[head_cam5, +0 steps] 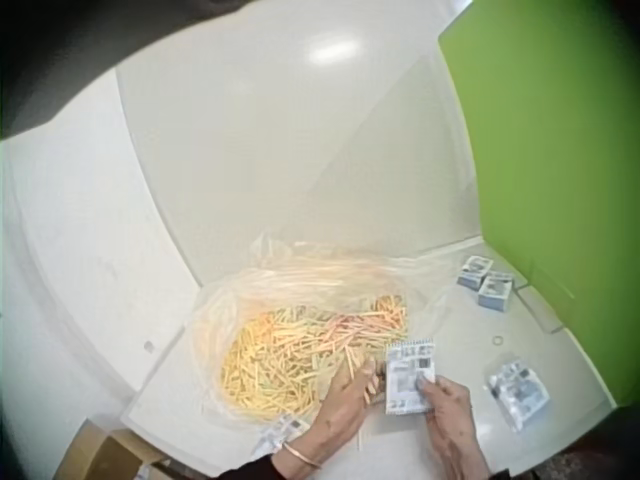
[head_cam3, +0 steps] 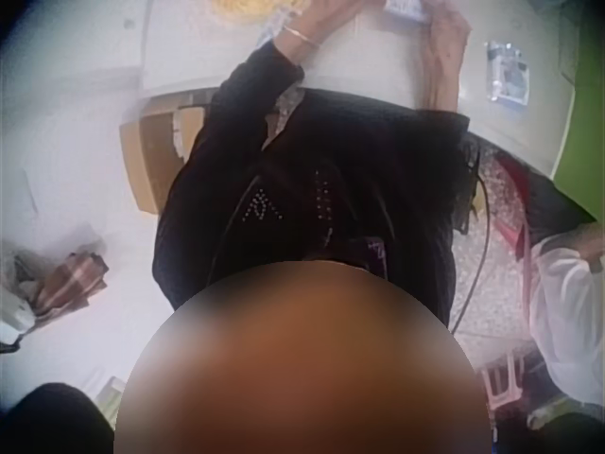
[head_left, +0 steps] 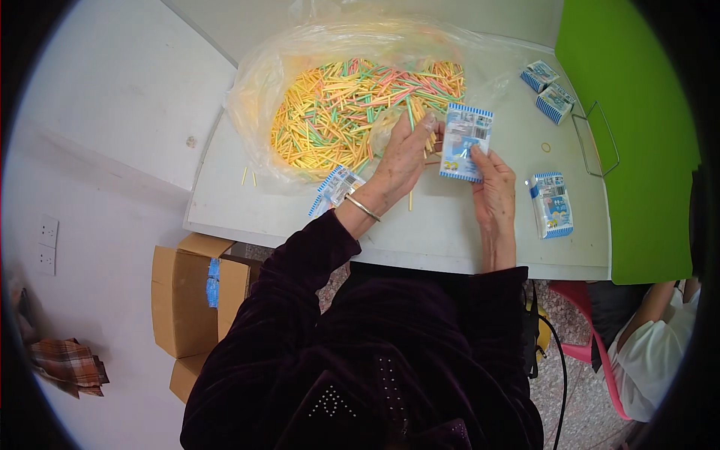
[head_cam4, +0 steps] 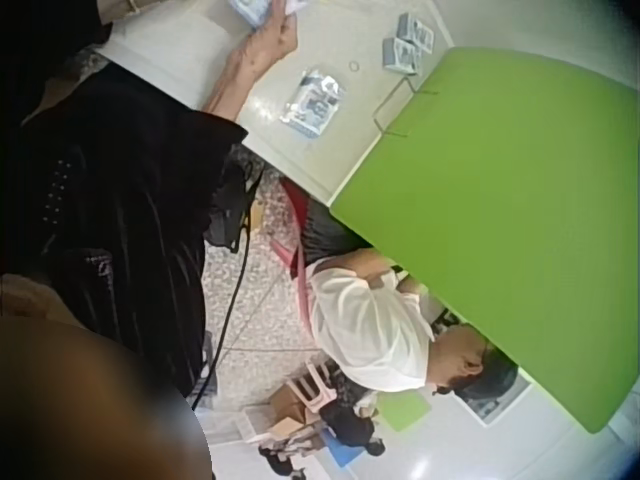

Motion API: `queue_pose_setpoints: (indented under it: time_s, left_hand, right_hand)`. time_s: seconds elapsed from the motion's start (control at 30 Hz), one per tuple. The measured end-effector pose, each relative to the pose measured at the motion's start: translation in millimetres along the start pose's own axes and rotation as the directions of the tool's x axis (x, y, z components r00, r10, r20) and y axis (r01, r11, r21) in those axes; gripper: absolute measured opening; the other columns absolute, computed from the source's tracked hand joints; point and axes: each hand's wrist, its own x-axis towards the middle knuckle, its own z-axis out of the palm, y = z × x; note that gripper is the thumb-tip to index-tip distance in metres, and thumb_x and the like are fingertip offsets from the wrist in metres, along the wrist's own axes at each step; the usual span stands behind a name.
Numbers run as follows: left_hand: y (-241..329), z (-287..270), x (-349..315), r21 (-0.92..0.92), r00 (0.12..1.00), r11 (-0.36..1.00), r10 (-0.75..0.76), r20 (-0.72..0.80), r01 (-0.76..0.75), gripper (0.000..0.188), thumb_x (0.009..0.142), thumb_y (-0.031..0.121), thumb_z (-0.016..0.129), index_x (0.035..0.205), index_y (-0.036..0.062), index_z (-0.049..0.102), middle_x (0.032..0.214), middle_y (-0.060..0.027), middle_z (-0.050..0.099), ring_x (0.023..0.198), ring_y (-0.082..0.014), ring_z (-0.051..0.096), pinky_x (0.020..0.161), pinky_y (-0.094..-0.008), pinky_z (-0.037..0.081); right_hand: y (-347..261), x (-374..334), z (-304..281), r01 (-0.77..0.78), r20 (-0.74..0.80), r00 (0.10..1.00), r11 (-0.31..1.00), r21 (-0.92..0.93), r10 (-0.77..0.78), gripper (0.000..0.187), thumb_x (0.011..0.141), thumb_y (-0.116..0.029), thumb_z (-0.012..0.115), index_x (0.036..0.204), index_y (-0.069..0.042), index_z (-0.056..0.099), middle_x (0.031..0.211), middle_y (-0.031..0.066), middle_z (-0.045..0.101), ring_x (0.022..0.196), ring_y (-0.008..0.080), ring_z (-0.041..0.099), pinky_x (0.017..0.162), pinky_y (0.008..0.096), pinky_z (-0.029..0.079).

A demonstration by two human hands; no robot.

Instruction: Packaging thin colorful sticks into small plastic packets.

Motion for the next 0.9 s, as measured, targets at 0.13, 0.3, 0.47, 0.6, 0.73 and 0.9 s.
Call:
queue_pose_setpoints:
  time_s: [0.13, 0.3, 0.47, 0.6, 0.73, 0.9]
  left_hand:
    - [-10, -7, 3, -0.105, 0.984, 0.979, -0.170, 0.051, 0.175, 0.026, 0.098, 0.013, 0.037, 0.121, 0.0023, 0.040, 0.111, -0.0121, 0.053, 0.101, -0.0194, 0.056, 0.086, -0.0337, 0.050]
    - [-27, -7, 1, -0.199, 0.987, 0.967, -0.161, 0.008, 0.160, 0.024, 0.097, 0.009, 0.036, 0.119, 0.0012, 0.041, 0.110, -0.0119, 0.055, 0.100, -0.0205, 0.057, 0.085, -0.0364, 0.051]
    - [-19, -21, 3, -0.143, 0.947, 0.940, -0.319, -0.034, 0.311, 0.022, 0.098, 0.017, 0.039, 0.109, -0.0012, 0.045, 0.100, -0.0144, 0.058, 0.091, -0.0214, 0.060, 0.080, -0.0356, 0.051]
    - [-1, -18, 6, -0.121, 0.955, 0.956, -0.279, -0.097, 0.267, 0.024, 0.098, 0.022, 0.040, 0.105, 0.0006, 0.046, 0.093, -0.0138, 0.059, 0.085, -0.0210, 0.060, 0.077, -0.0347, 0.051]
    - [16, -12, 11, -0.043, 0.995, 0.995, -0.093, -0.044, 0.091, 0.028, 0.097, 0.028, 0.042, 0.099, 0.0011, 0.048, 0.087, -0.0112, 0.059, 0.079, -0.0193, 0.060, 0.073, -0.0334, 0.051]
    - [21, -7, 12, -0.039, 0.997, 0.996, -0.081, -0.002, 0.081, 0.031, 0.097, 0.032, 0.043, 0.093, 0.0020, 0.049, 0.084, -0.0091, 0.058, 0.070, -0.0161, 0.059, 0.067, -0.0301, 0.051]
  right_hand:
    - [1, 12, -5, 0.056, 0.060, 0.997, 0.987, -0.148, -0.047, 0.021, 0.088, -0.012, 0.060, 0.103, 0.002, 0.060, 0.092, 0.0054, 0.066, 0.080, 0.0090, 0.061, 0.074, 0.0234, 0.049]
    - [14, 16, -4, 0.012, 0.034, 0.999, 0.994, -0.109, -0.008, 0.020, 0.088, -0.013, 0.060, 0.102, 0.001, 0.061, 0.093, 0.0050, 0.066, 0.080, 0.0097, 0.062, 0.074, 0.0245, 0.049]
    - [-7, 11, -7, 0.072, -0.015, 0.997, 0.991, -0.111, -0.074, 0.020, 0.088, -0.016, 0.060, 0.102, -0.001, 0.061, 0.092, 0.0044, 0.065, 0.079, 0.0092, 0.062, 0.073, 0.0247, 0.049]
    - [-22, 0, -19, 0.081, 0.035, 0.997, 0.959, -0.271, -0.074, 0.017, 0.088, -0.017, 0.061, 0.097, -0.002, 0.063, 0.087, 0.0029, 0.065, 0.075, 0.0068, 0.060, 0.069, 0.0215, 0.047]
    - [-21, -13, -22, -0.008, 0.097, 0.993, 0.887, -0.461, 0.059, 0.017, 0.087, -0.018, 0.062, 0.089, -0.001, 0.065, 0.078, 0.0004, 0.064, 0.068, 0.0041, 0.056, 0.063, 0.0181, 0.043]
    - [-22, -21, -19, -0.064, 0.136, 0.980, 0.879, -0.472, 0.144, 0.021, 0.087, -0.018, 0.062, 0.094, 0.001, 0.065, 0.078, 0.0004, 0.064, 0.066, 0.0038, 0.055, 0.062, 0.0178, 0.042]
